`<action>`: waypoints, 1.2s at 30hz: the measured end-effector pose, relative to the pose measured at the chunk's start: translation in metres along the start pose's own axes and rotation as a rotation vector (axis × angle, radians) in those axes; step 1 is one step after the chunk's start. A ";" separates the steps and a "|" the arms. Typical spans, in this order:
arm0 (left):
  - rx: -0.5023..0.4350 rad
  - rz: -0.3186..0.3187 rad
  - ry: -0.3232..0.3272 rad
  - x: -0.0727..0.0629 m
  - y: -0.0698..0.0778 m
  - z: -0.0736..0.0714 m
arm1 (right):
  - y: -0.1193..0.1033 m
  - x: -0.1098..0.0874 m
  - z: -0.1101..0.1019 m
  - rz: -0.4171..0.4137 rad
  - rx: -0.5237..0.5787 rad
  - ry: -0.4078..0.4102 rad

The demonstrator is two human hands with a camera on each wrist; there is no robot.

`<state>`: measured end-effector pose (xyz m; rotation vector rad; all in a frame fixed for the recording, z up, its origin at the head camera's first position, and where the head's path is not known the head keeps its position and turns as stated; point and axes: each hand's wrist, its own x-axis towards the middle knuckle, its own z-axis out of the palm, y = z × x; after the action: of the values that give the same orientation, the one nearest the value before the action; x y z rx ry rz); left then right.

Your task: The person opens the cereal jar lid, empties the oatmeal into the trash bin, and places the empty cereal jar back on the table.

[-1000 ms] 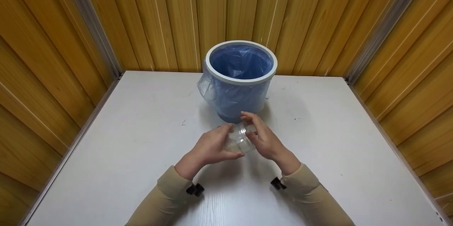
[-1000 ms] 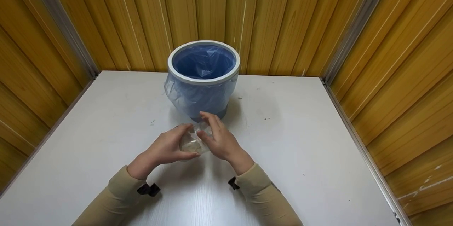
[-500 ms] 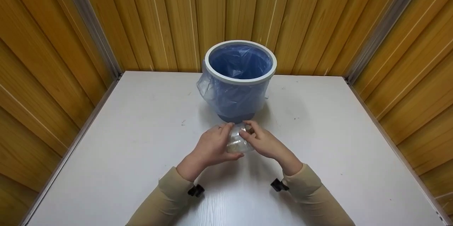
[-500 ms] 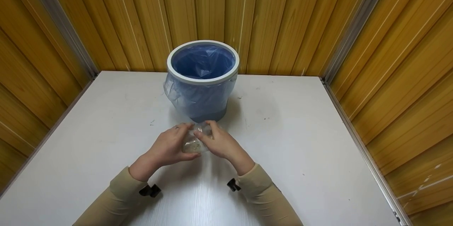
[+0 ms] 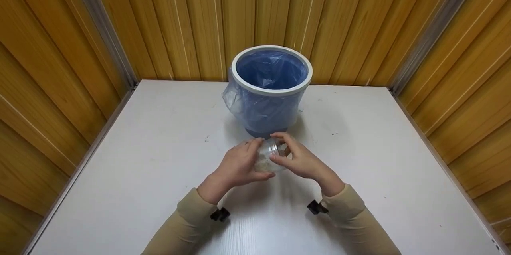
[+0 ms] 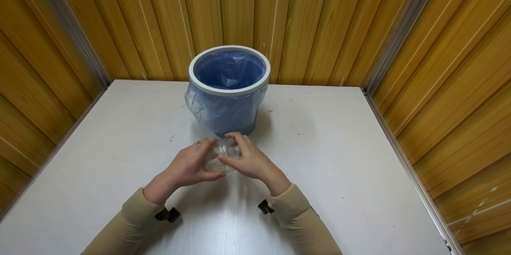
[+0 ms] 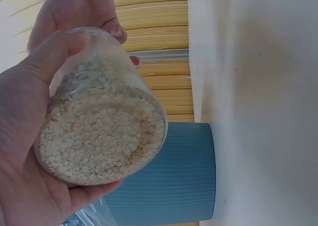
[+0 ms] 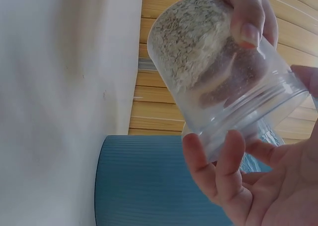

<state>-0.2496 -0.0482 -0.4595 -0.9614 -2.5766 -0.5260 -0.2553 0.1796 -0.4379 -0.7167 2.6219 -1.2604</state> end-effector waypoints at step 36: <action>-0.267 -0.121 -0.136 0.000 -0.003 -0.007 | 0.005 -0.007 -0.016 -0.291 0.127 -0.100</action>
<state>-0.2504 -0.0531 -0.4537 -0.9579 -2.7469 -0.8845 -0.2563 0.1971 -0.4319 -1.1372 2.3963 -1.4066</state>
